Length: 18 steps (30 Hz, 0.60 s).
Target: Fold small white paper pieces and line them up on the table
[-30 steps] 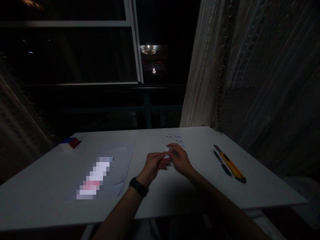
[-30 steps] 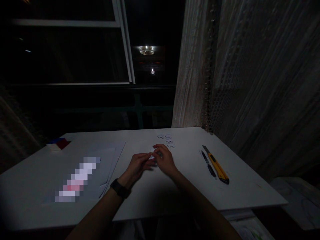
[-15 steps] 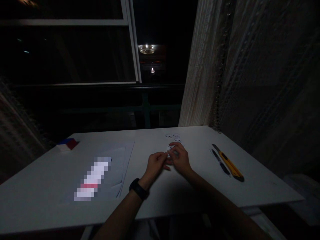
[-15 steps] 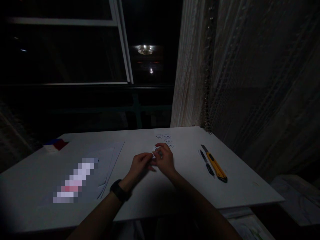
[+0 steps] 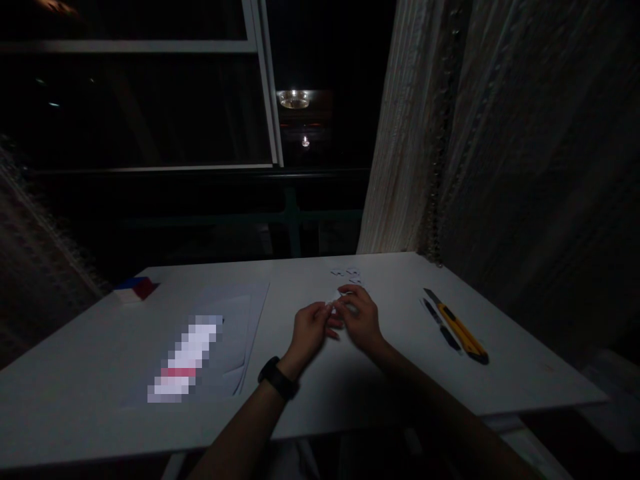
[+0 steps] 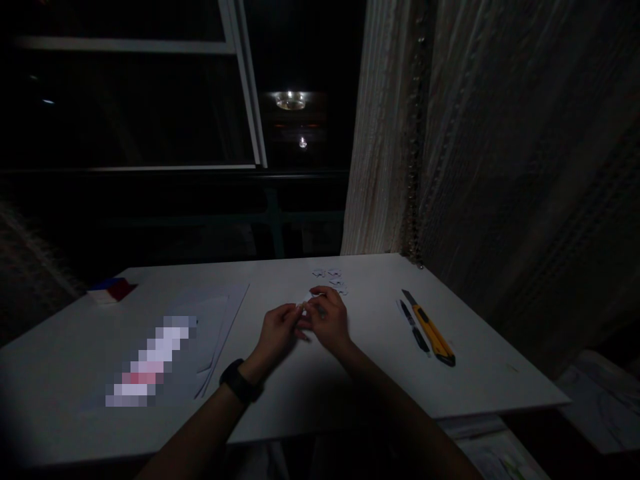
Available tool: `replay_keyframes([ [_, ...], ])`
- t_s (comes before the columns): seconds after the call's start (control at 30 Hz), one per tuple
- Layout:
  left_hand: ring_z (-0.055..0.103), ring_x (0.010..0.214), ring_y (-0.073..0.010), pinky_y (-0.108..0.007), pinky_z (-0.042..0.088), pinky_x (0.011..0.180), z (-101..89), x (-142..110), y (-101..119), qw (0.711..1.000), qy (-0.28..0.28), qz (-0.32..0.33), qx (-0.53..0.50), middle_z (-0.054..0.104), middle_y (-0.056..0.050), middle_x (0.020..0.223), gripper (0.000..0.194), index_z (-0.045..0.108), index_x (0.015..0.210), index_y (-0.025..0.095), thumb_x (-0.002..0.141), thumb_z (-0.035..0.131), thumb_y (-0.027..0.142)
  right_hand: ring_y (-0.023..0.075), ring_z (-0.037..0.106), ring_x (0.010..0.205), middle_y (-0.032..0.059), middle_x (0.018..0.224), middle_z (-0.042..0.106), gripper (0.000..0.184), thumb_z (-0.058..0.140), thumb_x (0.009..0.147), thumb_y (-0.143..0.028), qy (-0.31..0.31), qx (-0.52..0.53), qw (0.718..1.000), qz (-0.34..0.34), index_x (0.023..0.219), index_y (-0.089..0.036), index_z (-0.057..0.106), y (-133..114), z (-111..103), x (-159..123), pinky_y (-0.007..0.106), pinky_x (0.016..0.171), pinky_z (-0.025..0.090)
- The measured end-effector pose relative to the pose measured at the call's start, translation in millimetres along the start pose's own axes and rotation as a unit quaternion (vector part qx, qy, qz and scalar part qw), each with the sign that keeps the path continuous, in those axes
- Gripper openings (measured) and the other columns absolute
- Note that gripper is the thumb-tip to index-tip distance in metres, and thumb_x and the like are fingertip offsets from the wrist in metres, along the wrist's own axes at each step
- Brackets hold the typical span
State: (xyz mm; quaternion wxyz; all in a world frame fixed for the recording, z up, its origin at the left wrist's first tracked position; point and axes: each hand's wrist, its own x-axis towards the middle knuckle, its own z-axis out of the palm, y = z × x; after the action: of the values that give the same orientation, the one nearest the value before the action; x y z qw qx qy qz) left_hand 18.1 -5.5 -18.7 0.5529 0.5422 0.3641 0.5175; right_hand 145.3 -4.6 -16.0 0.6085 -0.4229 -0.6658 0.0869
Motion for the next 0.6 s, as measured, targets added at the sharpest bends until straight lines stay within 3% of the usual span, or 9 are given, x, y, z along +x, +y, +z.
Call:
replay_keyframes([
  [0.07, 0.064, 0.061, -0.0202, -0.026, 0.051, 0.043, -1.4, 0.7, 1.1, 1.0, 0.005, -0.001, -0.004, 0.065, -0.011, 0.072, 0.038, 0.057, 0.08, 0.008, 0.067, 0.06, 0.044, 0.0203, 0.051, 0.094, 0.0057, 0.097, 0.056, 0.004, 0.058, 0.07, -0.022, 0.014, 0.008, 1.0, 0.004, 0.074, -0.022, 0.06, -2.5, 0.9, 0.6, 0.036, 0.084, 0.041],
  [0.23, 0.064, 0.061, -0.02, -0.025, 0.05, 0.044, -4.5, 1.8, 3.5, 1.0, 0.005, -0.017, -0.019, 0.065, -0.013, 0.074, 0.039, 0.058, 0.08, 0.008, 0.065, 0.064, 0.043, 0.0189, 0.053, 0.087, 0.0049, 0.096, 0.056, 0.042, 0.065, 0.063, -0.028, -0.01, 0.1, 0.989, 0.105, 0.102, -0.022, 0.052, 2.1, 2.8, 5.4, 0.033, 0.075, 0.045],
  [0.3, 0.064, 0.062, -0.0207, -0.025, 0.05, 0.044, -4.9, 2.1, 3.1, 0.999, 0.006, -0.023, -0.026, 0.065, -0.013, 0.073, 0.039, 0.057, 0.079, 0.008, 0.064, 0.064, 0.043, 0.0149, 0.054, 0.07, 0.0008, 0.077, 0.056, 0.041, 0.065, 0.063, -0.03, -0.052, 0.153, 0.975, 0.153, 0.101, -0.021, 0.052, 6.0, 3.0, 7.1, 0.028, 0.063, 0.045],
  [0.4, 0.064, 0.061, -0.021, -0.025, 0.049, 0.043, -4.2, 2.3, 2.2, 0.999, 0.016, -0.027, -0.026, 0.065, -0.012, 0.071, 0.037, 0.056, 0.076, 0.009, 0.063, 0.065, 0.042, 0.0103, 0.046, 0.05, -0.0063, 0.055, 0.043, 0.036, 0.065, 0.063, -0.031, -0.091, 0.218, 0.949, 0.21, 0.095, -0.02, 0.055, 10.1, 3.2, 7.9, 0.023, 0.048, 0.039],
  [0.6, 0.064, 0.058, -0.0207, -0.025, 0.049, 0.04, 0.1, -0.1, 3.8, 0.999, 0.022, -0.022, -0.004, 0.064, -0.01, 0.065, 0.033, 0.054, 0.071, 0.011, 0.062, 0.066, 0.04, 0.0094, 0.05, 0.049, -0.0088, 0.053, 0.043, 0.042, 0.071, 0.055, -0.027, -0.08, 0.306, 0.908, 0.275, 0.093, -0.021, 0.056, 14.7, 3.0, 5.4, 0.022, 0.049, 0.039],
])
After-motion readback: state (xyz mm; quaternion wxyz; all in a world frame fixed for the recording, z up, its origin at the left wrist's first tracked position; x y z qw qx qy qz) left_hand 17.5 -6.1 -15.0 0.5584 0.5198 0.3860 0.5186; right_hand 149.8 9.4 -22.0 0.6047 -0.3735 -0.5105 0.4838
